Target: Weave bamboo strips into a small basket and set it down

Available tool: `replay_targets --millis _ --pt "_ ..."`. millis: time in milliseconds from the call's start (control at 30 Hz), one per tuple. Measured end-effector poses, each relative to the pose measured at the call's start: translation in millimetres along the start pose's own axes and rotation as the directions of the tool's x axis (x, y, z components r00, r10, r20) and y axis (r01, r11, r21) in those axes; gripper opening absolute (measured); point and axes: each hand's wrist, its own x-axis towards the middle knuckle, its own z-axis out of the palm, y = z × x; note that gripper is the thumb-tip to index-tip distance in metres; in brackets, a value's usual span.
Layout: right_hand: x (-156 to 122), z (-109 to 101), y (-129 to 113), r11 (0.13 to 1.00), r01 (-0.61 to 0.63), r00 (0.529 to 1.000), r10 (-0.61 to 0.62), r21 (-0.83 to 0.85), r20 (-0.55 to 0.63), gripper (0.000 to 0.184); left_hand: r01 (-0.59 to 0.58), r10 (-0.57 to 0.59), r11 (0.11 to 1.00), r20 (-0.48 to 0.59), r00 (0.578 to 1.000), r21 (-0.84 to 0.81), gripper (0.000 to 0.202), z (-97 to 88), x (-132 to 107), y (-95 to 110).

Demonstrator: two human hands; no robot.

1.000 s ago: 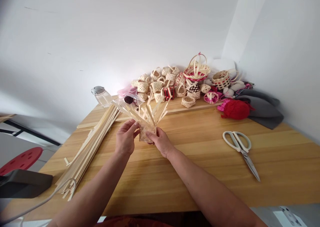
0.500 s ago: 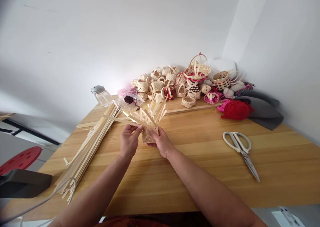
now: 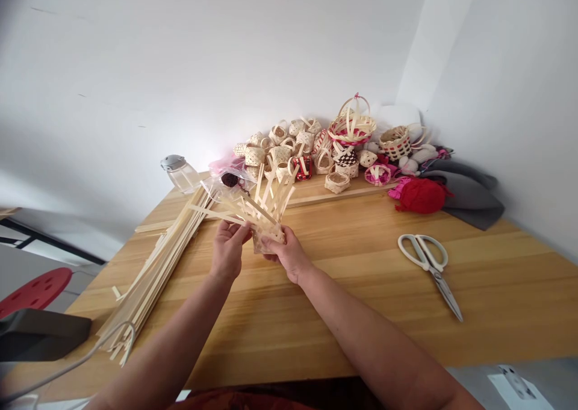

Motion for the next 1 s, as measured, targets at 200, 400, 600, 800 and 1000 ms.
replay_targets --millis 200,400,600,800,1000 --pt "-0.2 0.4 -1.3 0.988 0.033 0.999 -0.039 -0.15 -0.034 0.058 0.211 -0.2 0.972 0.099 0.975 -0.106 0.035 -4.4 5.2 0.6" --pt "-2.8 3.0 -1.6 0.999 -0.018 0.996 0.016 0.029 0.085 0.05 0.228 -0.233 0.968 -0.034 0.972 -0.105 0.048 -0.8 5.5 4.6" --pt "-0.8 1.7 -1.8 0.993 -0.038 0.997 0.031 0.108 0.065 0.052 0.198 -0.206 0.976 -0.089 0.975 -0.09 0.049 1.2 1.8 6.5" --pt "-3.7 2.6 -3.4 0.997 -0.002 0.999 -0.002 0.079 0.053 0.055 0.178 -0.187 0.978 -0.079 0.979 -0.105 0.049 2.4 0.2 6.7" --pt "-5.5 9.2 -0.4 0.999 0.04 0.999 -0.04 -0.01 0.007 0.056 0.175 -0.181 0.982 -0.107 0.978 -0.064 0.052 7.0 -3.1 9.3"
